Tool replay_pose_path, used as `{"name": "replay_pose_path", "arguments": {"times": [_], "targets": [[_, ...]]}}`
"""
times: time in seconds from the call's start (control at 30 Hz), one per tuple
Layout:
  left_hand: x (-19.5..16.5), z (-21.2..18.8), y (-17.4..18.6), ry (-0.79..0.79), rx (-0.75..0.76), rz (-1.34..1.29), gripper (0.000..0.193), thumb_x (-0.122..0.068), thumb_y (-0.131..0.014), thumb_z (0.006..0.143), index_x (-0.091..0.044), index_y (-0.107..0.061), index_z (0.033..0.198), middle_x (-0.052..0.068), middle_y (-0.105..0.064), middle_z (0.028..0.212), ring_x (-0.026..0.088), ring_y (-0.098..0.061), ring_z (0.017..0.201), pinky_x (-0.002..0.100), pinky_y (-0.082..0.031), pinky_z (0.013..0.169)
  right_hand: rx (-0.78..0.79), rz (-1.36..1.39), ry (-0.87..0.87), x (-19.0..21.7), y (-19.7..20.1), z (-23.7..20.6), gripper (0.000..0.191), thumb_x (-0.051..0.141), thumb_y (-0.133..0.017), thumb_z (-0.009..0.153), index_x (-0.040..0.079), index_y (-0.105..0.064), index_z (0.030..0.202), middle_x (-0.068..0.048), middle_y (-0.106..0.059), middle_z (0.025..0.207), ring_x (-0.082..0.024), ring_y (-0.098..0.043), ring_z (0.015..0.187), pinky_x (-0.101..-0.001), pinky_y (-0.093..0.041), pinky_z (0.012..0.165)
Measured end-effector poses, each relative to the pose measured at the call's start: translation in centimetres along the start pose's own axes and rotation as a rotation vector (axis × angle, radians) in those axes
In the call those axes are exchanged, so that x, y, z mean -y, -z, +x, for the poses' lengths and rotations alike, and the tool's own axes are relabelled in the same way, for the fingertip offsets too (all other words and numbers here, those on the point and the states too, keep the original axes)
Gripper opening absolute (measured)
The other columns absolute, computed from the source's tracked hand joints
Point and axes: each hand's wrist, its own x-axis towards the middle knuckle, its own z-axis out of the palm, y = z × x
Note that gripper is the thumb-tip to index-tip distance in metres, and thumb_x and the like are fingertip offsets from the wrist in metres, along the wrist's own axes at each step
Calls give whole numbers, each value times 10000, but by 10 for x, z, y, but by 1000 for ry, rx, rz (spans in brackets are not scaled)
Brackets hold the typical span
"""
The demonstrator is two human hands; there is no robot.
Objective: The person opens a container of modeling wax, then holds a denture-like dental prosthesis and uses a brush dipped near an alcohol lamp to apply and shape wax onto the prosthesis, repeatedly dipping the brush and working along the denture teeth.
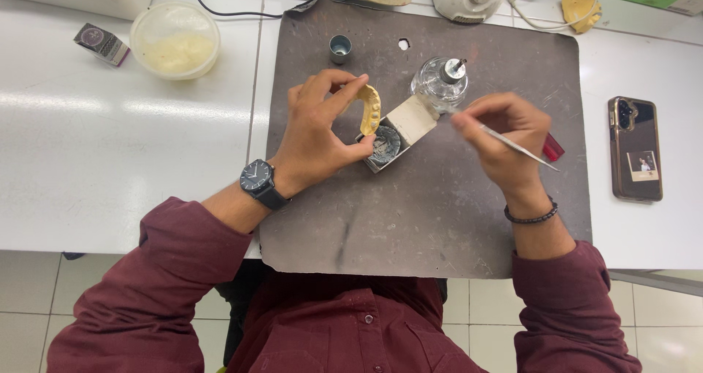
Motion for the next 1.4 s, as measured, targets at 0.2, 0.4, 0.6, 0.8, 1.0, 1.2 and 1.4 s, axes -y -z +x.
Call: {"name": "replay_pose_path", "arguments": {"times": [0.2, 0.4, 0.6, 0.8, 1.0, 1.2, 1.4], "targets": [[3, 2, -2, 44, 36, -73, 739, -227, -893, 742, -30, -617, 1398, 63, -597, 1270, 154, -653, 992, 324, -487, 875, 238, -181, 144, 15, -29, 0, 129, 18, -831, 842, 36, -713, 892, -81, -766, 956, -171, -753, 919, -282, -590, 843], [1, 1, -3, 25, 64, -208, 705, -176, -873, 790, -17, -603, 1421, 93, -588, 1299, 178, -703, 1031, 254, -625, 831, 238, -257, 122, 18, -36, 2, 128, 57, -838, 832, 44, -724, 889, -71, -777, 955, -159, -764, 898, -270, -593, 815], [-4, 3, -1, 172, 159, -218, 699, -186, -872, 745, -14, -614, 1371, 105, -595, 1263, 156, -706, 830, 263, -600, 710, 215, -275, 79, 14, -37, 0, 117, 49, -828, 833, 30, -734, 899, -68, -781, 956, -142, -761, 868, -253, -588, 788], [-3, 3, -1, 78, 65, -210, 679, -182, -860, 787, -5, -610, 1393, 100, -593, 1270, 171, -699, 942, 248, -616, 747, 191, -44, -2, 3, -29, -6, 115, 36, -786, 916, -2, -700, 981, -119, -761, 996, -171, -734, 934, -289, -591, 866], [-1, 1, -1, 48, 106, -185, 726, -252, -874, 748, -43, -620, 1396, 71, -603, 1264, 129, -701, 926, 307, -519, 850, 130, 385, -175, 3, -20, -11, 102, 14, -678, 981, -19, -692, 1077, -162, -758, 1044, -242, -757, 1032, -384, -629, 981], [-3, -2, -4, -74, 104, -104, 778, -321, -885, 744, -77, -596, 1423, 37, -602, 1299, 151, -658, 1043, 323, -374, 949, 224, 282, -42, 12, -28, -12, 118, -52, -734, 941, 5, -632, 959, -150, -744, 973, -331, -729, 1174, -470, -585, 1095], [-4, -4, -7, -87, 108, -84, 763, -348, -886, 753, -85, -606, 1413, 29, -598, 1287, 166, -644, 1066, 351, -369, 987, 231, 301, -39, 16, -35, -16, 170, -51, -718, 955, 38, -577, 925, -109, -719, 870, -336, -741, 1136, -531, -533, 1185]]}}
